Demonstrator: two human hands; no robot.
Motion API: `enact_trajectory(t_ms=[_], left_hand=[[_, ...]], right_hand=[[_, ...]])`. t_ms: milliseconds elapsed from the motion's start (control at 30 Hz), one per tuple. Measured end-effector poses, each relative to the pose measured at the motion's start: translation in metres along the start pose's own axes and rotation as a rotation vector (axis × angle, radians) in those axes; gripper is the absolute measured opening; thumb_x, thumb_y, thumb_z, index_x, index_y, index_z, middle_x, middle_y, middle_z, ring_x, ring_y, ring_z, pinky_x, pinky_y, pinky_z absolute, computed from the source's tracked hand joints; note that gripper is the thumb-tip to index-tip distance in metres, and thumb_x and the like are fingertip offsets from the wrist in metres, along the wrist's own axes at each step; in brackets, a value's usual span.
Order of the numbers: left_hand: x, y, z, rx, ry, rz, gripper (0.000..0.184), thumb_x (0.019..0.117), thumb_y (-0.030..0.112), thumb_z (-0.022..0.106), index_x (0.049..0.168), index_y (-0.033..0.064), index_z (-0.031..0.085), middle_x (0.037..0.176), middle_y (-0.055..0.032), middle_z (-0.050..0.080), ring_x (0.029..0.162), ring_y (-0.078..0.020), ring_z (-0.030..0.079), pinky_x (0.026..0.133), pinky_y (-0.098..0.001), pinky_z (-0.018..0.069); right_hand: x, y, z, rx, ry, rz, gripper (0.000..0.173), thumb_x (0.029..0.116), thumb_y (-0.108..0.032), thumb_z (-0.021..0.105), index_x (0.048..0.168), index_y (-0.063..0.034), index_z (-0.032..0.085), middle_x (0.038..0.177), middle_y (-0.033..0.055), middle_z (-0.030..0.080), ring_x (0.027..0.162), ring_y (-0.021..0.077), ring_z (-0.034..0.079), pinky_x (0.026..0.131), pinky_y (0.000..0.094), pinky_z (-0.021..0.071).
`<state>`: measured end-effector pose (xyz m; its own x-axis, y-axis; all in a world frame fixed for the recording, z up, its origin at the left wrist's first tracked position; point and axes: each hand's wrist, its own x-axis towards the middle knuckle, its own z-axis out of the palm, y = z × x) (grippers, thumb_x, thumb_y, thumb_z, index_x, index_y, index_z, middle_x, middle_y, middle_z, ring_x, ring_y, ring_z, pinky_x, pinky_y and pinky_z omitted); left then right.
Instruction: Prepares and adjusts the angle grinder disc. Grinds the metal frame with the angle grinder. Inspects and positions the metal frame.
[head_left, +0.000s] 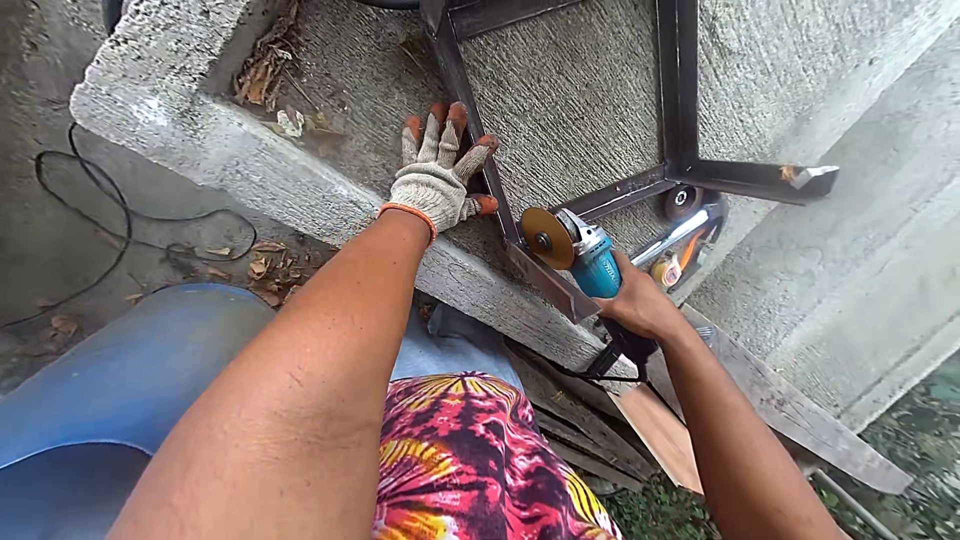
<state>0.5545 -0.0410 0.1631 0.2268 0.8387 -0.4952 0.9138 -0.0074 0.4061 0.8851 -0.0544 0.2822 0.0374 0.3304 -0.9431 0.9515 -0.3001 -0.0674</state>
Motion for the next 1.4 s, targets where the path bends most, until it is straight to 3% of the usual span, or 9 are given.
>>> enact_trajectory(t_ms=[133, 333, 600, 967, 1400], left_hand=[[0.0, -0.0028, 0.0049, 0.006, 0.025, 0.01, 0.097, 0.0817, 0.086, 0.051, 0.163, 0.0425, 0.021, 0.172, -0.0199, -0.001, 0.157, -0.046, -0.004, 0.12, -0.072, -0.0014], [0.0, 0.0006, -0.0029, -0.021, -0.036, -0.023, 0.095, 0.0825, 0.082, 0.057, 0.162, 0.0455, 0.02, 0.173, -0.0181, -0.003, 0.158, -0.0442, -0.005, 0.121, -0.0706, -0.0029], [0.0004, -0.0024, 0.0036, -0.013, -0.005, 0.0, 0.094, 0.0824, 0.087, 0.048, 0.162, 0.0469, 0.02, 0.173, -0.0153, -0.003, 0.158, -0.0441, -0.005, 0.121, -0.0706, -0.0021], [0.0001, -0.0026, -0.0012, -0.059, -0.008, 0.016, 0.092, 0.0823, 0.083, 0.056, 0.161, 0.0487, 0.023, 0.174, -0.0132, 0.001, 0.159, -0.0408, -0.004, 0.121, -0.0687, -0.0041], [0.0001, -0.0025, -0.0035, -0.055, -0.034, 0.014, 0.092, 0.0824, 0.085, 0.053, 0.161, 0.0494, 0.021, 0.174, -0.011, -0.002, 0.159, -0.0401, -0.006, 0.122, -0.0679, -0.0045]], right_hand=[[0.0004, -0.0048, -0.0006, -0.038, -0.001, 0.015, 0.1, 0.072, -0.038, 0.086, 0.155, -0.014, 0.036, 0.118, 0.0157, 0.069, 0.106, 0.0303, 0.069, 0.092, 0.0567, 0.0547], [0.0003, -0.0049, 0.0006, -0.058, 0.014, 0.004, 0.099, 0.0712, -0.038, 0.086, 0.154, -0.0146, 0.037, 0.117, 0.0155, 0.069, 0.106, 0.0307, 0.069, 0.092, 0.0571, 0.0548], [-0.0056, -0.002, 0.0005, -0.098, 0.025, 0.01, 0.1, 0.0689, -0.036, 0.087, 0.153, -0.0139, 0.038, 0.116, 0.0169, 0.069, 0.106, 0.0326, 0.069, 0.091, 0.0587, 0.0542], [-0.0064, -0.0014, 0.0, -0.086, 0.018, 0.04, 0.101, 0.067, -0.03, 0.089, 0.153, -0.0131, 0.038, 0.115, 0.0171, 0.069, 0.104, 0.033, 0.069, 0.09, 0.0595, 0.0547], [-0.007, -0.0053, -0.0036, -0.112, 0.007, 0.044, 0.099, 0.0679, -0.033, 0.088, 0.152, -0.0134, 0.039, 0.116, 0.017, 0.069, 0.104, 0.0322, 0.069, 0.091, 0.059, 0.0544]])
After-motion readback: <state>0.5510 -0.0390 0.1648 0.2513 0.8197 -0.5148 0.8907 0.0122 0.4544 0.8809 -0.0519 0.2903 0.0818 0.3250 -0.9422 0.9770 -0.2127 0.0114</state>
